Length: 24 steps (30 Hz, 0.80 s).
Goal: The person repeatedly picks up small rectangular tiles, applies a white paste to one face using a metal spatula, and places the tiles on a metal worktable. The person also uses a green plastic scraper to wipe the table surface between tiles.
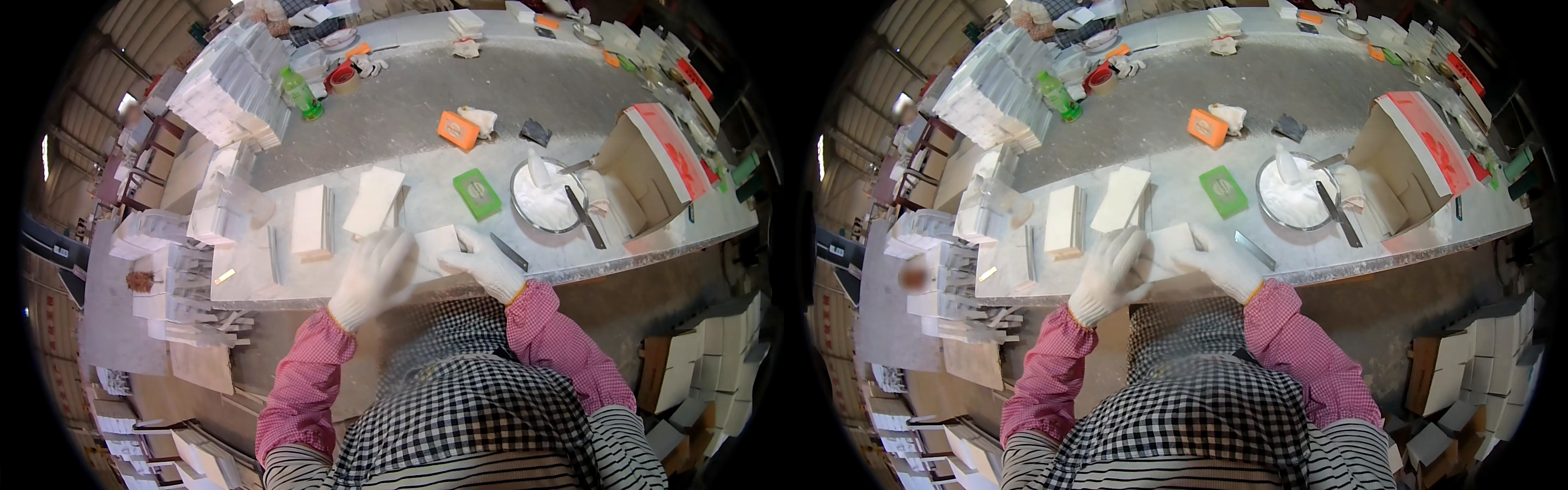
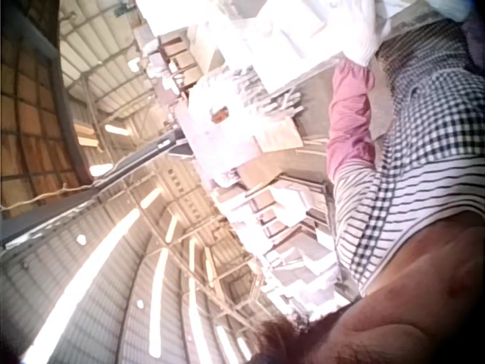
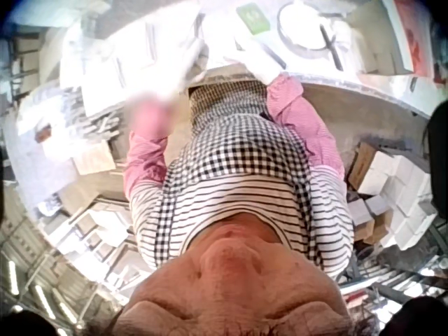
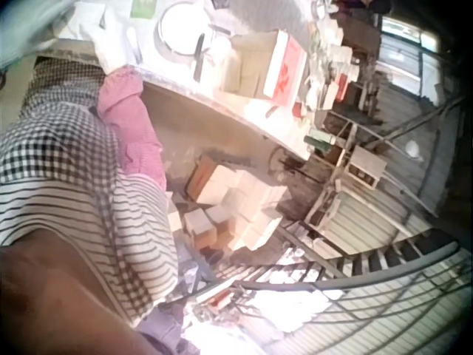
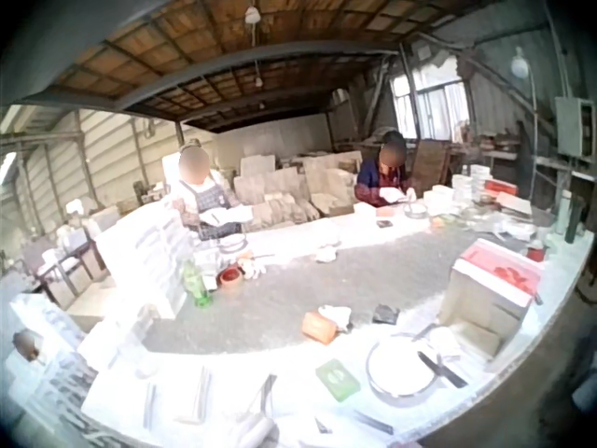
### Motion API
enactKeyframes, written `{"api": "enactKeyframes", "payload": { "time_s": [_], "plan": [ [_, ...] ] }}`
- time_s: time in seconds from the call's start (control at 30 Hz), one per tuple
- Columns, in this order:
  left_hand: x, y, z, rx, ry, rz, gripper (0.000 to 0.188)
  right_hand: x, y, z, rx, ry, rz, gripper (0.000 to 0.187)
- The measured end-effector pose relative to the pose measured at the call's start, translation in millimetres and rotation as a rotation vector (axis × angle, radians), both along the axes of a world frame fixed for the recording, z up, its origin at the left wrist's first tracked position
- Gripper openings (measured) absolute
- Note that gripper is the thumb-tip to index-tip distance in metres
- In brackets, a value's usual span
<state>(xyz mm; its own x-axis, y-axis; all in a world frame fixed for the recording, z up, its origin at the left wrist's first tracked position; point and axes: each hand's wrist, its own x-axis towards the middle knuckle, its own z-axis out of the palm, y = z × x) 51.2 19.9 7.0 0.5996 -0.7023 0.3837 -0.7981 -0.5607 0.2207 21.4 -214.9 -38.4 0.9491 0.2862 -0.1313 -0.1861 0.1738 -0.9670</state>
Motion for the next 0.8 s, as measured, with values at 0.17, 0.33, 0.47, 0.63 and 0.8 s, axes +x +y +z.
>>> {"api": "enactKeyframes", "payload": {
  "time_s": [0.17, 0.33, 0.47, 0.63, 0.8],
  "plan": [
    [-0.4, 1.1, 5.5, 0.102, -0.083, 0.213, 0.084, -7.5, 1.7, 4.0, 0.098, 0.016, -0.126, 0.045],
    [-16.2, -1.0, -35.8, -0.588, 0.116, 0.576, 0.070, -6.5, 14.9, -17.3, 0.526, 0.076, -0.309, 0.041],
    [-35.0, -25.5, -61.9, -0.957, 0.754, 0.490, 0.061, -8.5, 24.7, -13.2, 0.623, 0.124, -0.312, 0.042],
    [-43.6, -54.2, -31.4, -1.422, 1.149, 0.387, 0.042, -18.9, 40.8, -10.6, 0.557, 0.073, -0.199, 0.049],
    [-35.8, -34.7, -38.2, -1.555, 1.270, 0.337, 0.044, -24.8, 43.2, -21.2, 0.257, 0.075, -0.226, 0.047]
  ]
}}
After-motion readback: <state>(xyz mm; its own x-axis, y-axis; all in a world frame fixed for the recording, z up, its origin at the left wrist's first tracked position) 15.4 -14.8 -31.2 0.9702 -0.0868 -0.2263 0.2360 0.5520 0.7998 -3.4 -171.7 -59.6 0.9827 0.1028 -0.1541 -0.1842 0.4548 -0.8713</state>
